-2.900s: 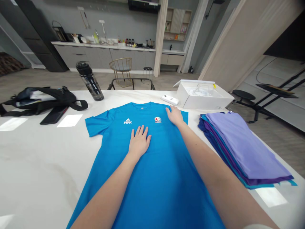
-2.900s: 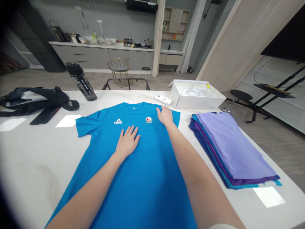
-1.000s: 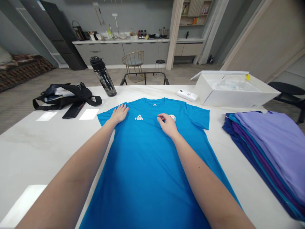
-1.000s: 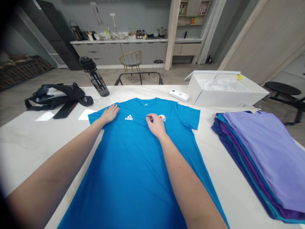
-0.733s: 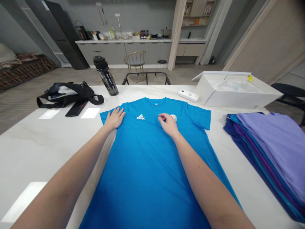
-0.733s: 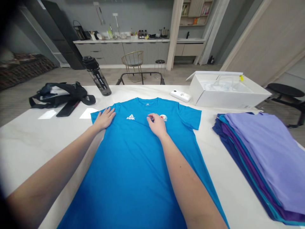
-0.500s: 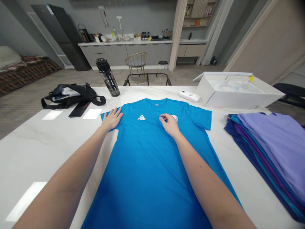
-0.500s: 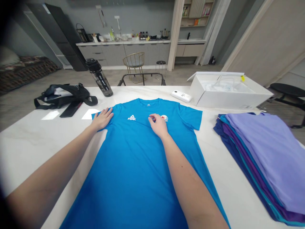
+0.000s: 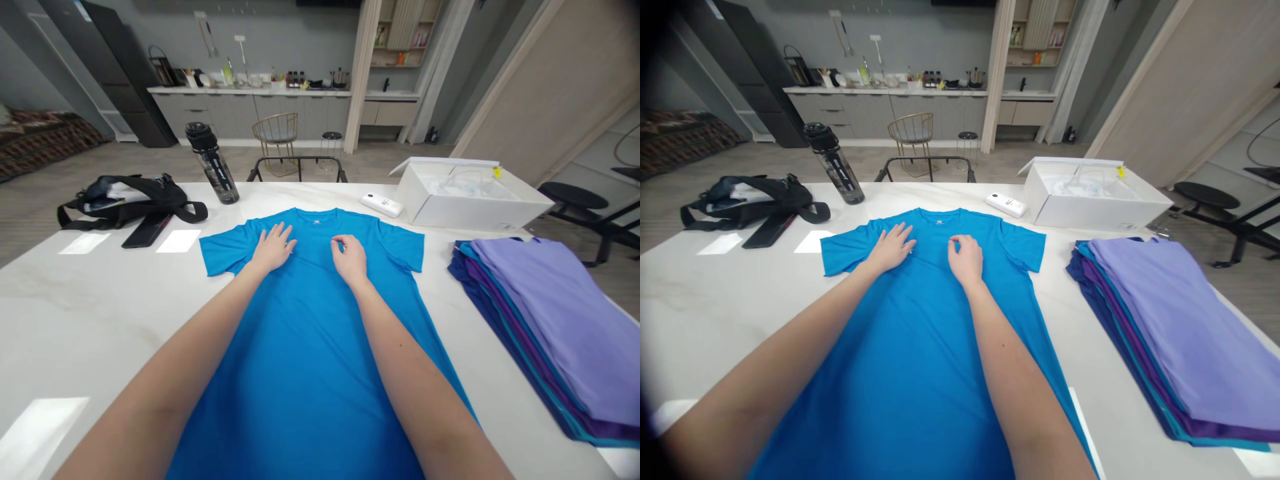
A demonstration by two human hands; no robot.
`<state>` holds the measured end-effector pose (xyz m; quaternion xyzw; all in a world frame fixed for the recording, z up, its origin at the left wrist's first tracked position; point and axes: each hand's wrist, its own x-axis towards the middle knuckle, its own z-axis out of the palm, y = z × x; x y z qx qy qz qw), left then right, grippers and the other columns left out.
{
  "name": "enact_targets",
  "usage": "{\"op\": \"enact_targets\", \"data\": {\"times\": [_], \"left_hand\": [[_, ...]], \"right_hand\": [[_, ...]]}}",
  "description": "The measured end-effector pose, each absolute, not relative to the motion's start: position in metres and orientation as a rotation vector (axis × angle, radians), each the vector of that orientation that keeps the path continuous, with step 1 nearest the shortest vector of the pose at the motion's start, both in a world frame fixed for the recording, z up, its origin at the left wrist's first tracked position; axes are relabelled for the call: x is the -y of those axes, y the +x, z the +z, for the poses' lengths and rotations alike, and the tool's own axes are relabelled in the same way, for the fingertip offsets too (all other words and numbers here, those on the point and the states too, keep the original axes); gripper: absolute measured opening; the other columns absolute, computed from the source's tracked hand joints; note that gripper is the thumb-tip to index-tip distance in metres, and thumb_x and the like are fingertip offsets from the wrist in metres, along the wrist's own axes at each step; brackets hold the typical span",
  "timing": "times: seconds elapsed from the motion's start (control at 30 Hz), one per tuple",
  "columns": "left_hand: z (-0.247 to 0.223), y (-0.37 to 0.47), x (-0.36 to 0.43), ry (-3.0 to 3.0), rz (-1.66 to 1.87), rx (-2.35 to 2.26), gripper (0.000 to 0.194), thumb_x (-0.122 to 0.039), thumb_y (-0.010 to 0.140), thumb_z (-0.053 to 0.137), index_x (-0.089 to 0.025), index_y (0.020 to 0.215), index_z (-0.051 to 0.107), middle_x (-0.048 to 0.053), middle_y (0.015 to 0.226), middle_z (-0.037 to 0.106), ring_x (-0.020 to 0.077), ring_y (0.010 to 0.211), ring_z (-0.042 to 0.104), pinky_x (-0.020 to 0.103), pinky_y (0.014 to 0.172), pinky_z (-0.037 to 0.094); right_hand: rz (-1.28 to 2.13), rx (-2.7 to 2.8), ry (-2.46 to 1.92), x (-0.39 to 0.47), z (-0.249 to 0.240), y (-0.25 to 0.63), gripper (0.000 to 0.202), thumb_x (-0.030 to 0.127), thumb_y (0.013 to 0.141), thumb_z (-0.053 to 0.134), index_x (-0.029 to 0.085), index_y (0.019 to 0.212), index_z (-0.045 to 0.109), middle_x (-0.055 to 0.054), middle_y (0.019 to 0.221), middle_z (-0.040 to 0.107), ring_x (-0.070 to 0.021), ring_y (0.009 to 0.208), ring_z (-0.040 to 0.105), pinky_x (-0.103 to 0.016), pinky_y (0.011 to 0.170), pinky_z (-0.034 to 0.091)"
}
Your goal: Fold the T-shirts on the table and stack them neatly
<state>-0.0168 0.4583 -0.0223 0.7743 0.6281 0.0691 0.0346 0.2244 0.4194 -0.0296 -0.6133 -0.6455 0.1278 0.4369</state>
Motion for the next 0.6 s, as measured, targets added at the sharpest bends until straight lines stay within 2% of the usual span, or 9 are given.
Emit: {"op": "enact_targets", "data": {"times": [0.17, 0.23, 0.3, 0.37, 0.43, 0.5, 0.6], "left_hand": [[-0.020, -0.004, -0.479, 2.072, 0.305, -2.180, 0.069, -0.052, 0.103, 0.025, -0.014, 0.160, 0.032, 0.016, 0.169, 0.023, 0.0333, 0.157, 0.020, 0.061, 0.125, 0.016], [-0.023, -0.014, -0.486, 1.999, 0.317, -2.205, 0.070, -0.052, 0.102, 0.023, -0.014, 0.160, 0.033, 0.016, 0.169, 0.023, 0.0342, 0.156, 0.021, 0.063, 0.124, 0.018], [-0.029, -0.030, -0.489, 1.936, 0.327, -2.224, 0.072, -0.054, 0.102, 0.018, -0.016, 0.161, 0.030, 0.015, 0.169, 0.021, 0.0336, 0.156, 0.020, 0.063, 0.124, 0.018], [-0.035, -0.049, -0.491, 1.900, 0.305, -2.240, 0.074, -0.058, 0.101, 0.013, -0.019, 0.162, 0.029, 0.011, 0.170, 0.019, 0.0315, 0.157, 0.017, 0.063, 0.125, 0.014], [-0.039, -0.066, -0.493, 1.898, 0.257, -2.250, 0.075, -0.062, 0.100, 0.012, -0.022, 0.162, 0.029, 0.008, 0.171, 0.017, 0.0294, 0.158, 0.014, 0.062, 0.125, 0.010], [-0.040, -0.079, -0.495, 1.914, 0.214, -2.243, 0.075, -0.064, 0.099, 0.011, -0.026, 0.162, 0.029, 0.006, 0.171, 0.016, 0.0289, 0.159, 0.012, 0.063, 0.125, 0.009], [-0.035, -0.081, -0.499, 1.918, 0.173, -2.240, 0.076, -0.065, 0.099, 0.012, -0.027, 0.163, 0.027, 0.007, 0.171, 0.016, 0.0306, 0.158, 0.013, 0.065, 0.124, 0.009]], "right_hand": [[0.303, 1.409, -1.891, -0.445, -0.006, 0.280, 0.039, 0.037, 0.097, 0.047, 0.015, 0.123, 0.067, -0.015, 0.128, 0.069, -0.0272, 0.119, 0.062, -0.039, 0.105, 0.045], [0.355, 1.421, -2.030, -0.459, -0.004, 0.301, 0.050, 0.044, 0.099, 0.046, 0.014, 0.136, 0.060, -0.018, 0.139, 0.062, -0.0309, 0.129, 0.056, -0.046, 0.111, 0.041], [0.415, 1.434, -2.174, -0.471, -0.008, 0.316, 0.062, 0.054, 0.102, 0.036, 0.014, 0.147, 0.052, -0.019, 0.151, 0.052, -0.0355, 0.140, 0.046, -0.057, 0.116, 0.032], [0.457, 1.479, -2.292, -0.478, -0.016, 0.329, 0.069, 0.059, 0.103, 0.023, 0.017, 0.154, 0.044, -0.015, 0.163, 0.037, -0.0379, 0.151, 0.030, -0.066, 0.120, 0.017], [0.462, 1.580, -2.361, -0.483, -0.024, 0.339, 0.072, 0.061, 0.103, 0.016, 0.021, 0.159, 0.036, -0.008, 0.170, 0.023, -0.0369, 0.156, 0.015, -0.068, 0.121, 0.005], [0.449, 1.677, -2.404, -0.486, -0.029, 0.348, 0.074, 0.065, 0.102, 0.014, 0.025, 0.163, 0.028, -0.004, 0.172, 0.014, -0.0351, 0.157, 0.008, -0.069, 0.121, 0.002], [0.418, 1.752, -2.449, -0.490, -0.030, 0.352, 0.076, 0.069, 0.100, 0.014, 0.028, 0.164, 0.023, -0.004, 0.172, 0.012, -0.0351, 0.157, 0.007, -0.070, 0.121, 0.004]]}}
